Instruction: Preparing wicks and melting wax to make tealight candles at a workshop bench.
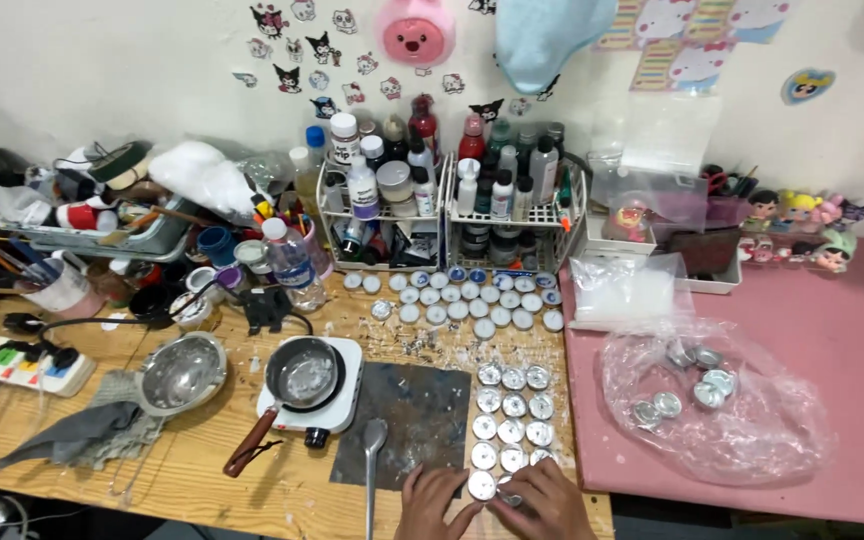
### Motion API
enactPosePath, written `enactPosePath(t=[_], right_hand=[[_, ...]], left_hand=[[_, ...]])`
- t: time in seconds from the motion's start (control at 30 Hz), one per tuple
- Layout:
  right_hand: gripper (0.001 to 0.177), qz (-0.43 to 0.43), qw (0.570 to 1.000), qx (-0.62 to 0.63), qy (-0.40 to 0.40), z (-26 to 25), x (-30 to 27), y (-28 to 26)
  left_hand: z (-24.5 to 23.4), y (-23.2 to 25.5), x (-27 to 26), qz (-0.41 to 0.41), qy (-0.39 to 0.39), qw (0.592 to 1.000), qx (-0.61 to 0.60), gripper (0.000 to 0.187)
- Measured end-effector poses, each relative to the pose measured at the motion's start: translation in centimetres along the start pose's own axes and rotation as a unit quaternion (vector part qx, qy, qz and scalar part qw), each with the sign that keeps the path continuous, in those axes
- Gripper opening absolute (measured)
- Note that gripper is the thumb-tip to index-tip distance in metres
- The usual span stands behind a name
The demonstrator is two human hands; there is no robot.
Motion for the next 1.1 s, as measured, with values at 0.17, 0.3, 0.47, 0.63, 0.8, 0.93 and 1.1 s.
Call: enactPosePath(t=[0.17, 0.3, 0.47, 0.63, 0.8, 0.93, 1.1], right_hand=[[0.028, 0.013, 1.0, 0.017, -0.006, -1.7, 3.6, -3.3], [0.031, 0.021, 0.999, 0.018, -0.017, -1.7, 4.3, -3.8], [0.031, 0.024, 0.999, 0.03, -0.004, -1.3, 3.1, -2.4], [0.033, 0.028, 0.999, 0.038, -0.001, -1.7, 3.1, -1.6], [0.03, 0.059, 0.997, 0.046, 0.018, -2.3, 3.0, -0.9], [0.028, 0.055, 0.995, 0.057, 0.053, -3.5, 3.2, -1.7], [0.021, 0.057, 0.992, 0.073, 0.082, -4.2, 3.0, -1.8]], left_hand=[[-4.0, 3.0, 0.3, -0.01, 0.002, 1.0, -0.004, 0.049], [-7.3, 5.3, 0.6, -0.01, 0.033, 0.999, -0.004, 0.049], [-8.0, 5.2, 1.0, -0.001, 0.054, 0.998, -0.013, 0.047], [-11.0, 3.6, 6.1, -0.075, 0.019, 0.997, -0.001, 0.041], [-11.8, -0.4, 15.9, -0.074, 0.128, 0.963, 0.224, 0.028], [-7.9, -3.3, 19.5, -0.073, 0.109, 0.944, 0.303, 0.025], [-5.6, -5.2, 20.0, -0.048, 0.09, 0.924, 0.369, 0.011]])
Point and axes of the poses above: each hand's wrist, its own x-axis towards the middle knuckle, its own z-axis out of the palm, y = z × x, the point moved 10 cm from there along x, towards the middle knuckle, and after that the axes turned 13 degrees about x, right-handed, at the moved point
